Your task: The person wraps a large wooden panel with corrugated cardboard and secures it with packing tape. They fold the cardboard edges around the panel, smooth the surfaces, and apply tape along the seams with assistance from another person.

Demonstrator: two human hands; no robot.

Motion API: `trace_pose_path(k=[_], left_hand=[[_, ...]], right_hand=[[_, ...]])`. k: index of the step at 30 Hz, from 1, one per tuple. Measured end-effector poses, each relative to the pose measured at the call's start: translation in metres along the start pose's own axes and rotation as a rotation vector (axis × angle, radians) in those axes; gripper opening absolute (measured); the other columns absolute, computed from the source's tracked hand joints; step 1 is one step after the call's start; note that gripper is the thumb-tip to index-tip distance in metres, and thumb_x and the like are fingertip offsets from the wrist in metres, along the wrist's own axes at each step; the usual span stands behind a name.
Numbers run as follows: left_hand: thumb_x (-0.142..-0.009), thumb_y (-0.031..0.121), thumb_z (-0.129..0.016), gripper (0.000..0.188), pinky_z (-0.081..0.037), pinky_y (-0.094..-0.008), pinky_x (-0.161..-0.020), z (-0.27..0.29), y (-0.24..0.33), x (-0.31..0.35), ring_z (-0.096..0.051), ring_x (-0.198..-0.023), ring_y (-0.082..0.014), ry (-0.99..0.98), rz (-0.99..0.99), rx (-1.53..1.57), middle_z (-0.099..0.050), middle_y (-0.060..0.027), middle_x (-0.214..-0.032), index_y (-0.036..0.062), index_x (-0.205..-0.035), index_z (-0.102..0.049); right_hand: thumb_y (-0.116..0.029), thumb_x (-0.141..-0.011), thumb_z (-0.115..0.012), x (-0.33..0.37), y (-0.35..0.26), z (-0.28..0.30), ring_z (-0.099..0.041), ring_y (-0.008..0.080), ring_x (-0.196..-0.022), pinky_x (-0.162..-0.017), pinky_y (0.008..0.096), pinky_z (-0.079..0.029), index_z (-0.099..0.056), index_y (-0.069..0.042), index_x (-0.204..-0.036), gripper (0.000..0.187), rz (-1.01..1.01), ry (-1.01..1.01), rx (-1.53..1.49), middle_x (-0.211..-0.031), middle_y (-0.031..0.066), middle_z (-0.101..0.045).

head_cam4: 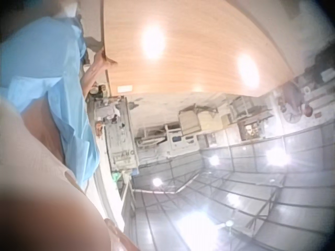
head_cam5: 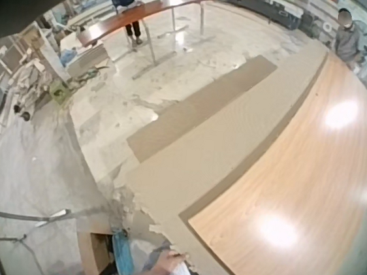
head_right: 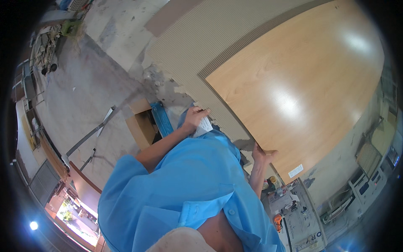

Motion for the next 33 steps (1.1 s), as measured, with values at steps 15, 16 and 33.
trace_pose_path(k=[15,16,33], left_hand=[[-0.091,0.018,-0.075,0.029,-0.04,-0.0308,-0.051,0.006,0.002,0.0,-0.052,-0.058,-0.0079,0.163,-0.233,-0.571,-0.057,0.0007,-0.062,0.0001,-0.072,-0.064],[-0.091,0.017,-0.074,0.03,-0.042,-0.0325,-0.051,0.005,-0.002,-0.002,-0.052,-0.058,-0.009,0.067,-0.155,-0.436,-0.057,-0.001,-0.06,-0.0005,-0.069,-0.062],[-0.1,0.028,-0.064,0.036,-0.049,-0.03,-0.085,0.143,0.119,-0.094,-0.063,-0.1,-0.015,0.149,-0.264,0.257,-0.068,-0.0089,-0.115,-0.0021,-0.12,-0.064]], right_hand=[[-0.073,-0.094,-0.043,-0.038,-0.01,0.027,-0.059,0.0301,-0.114,-0.086,0.0501,-0.054,-0.046,-0.017,-0.142,0.075,0.063,-0.049,0.056,-0.134,0.0096,-0.057],[-0.075,-0.092,-0.045,-0.04,-0.007,0.026,-0.059,0.0294,-0.111,-0.082,0.0493,-0.054,-0.047,-0.017,-0.141,0.076,0.044,-0.101,0.059,-0.132,0.0088,-0.057],[-0.087,-0.086,-0.041,-0.045,0.003,0.032,-0.052,0.0334,-0.117,-0.096,0.0487,-0.046,-0.041,-0.011,-0.144,0.096,0.156,-0.086,0.21,-0.134,0.0165,-0.05]])
Point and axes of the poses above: each hand's wrist, its own x-axis away from the middle knuckle, its own z-axis out of the back of the hand, y = z × x, the point moved 4 cm from there along -x, towards the middle knuckle
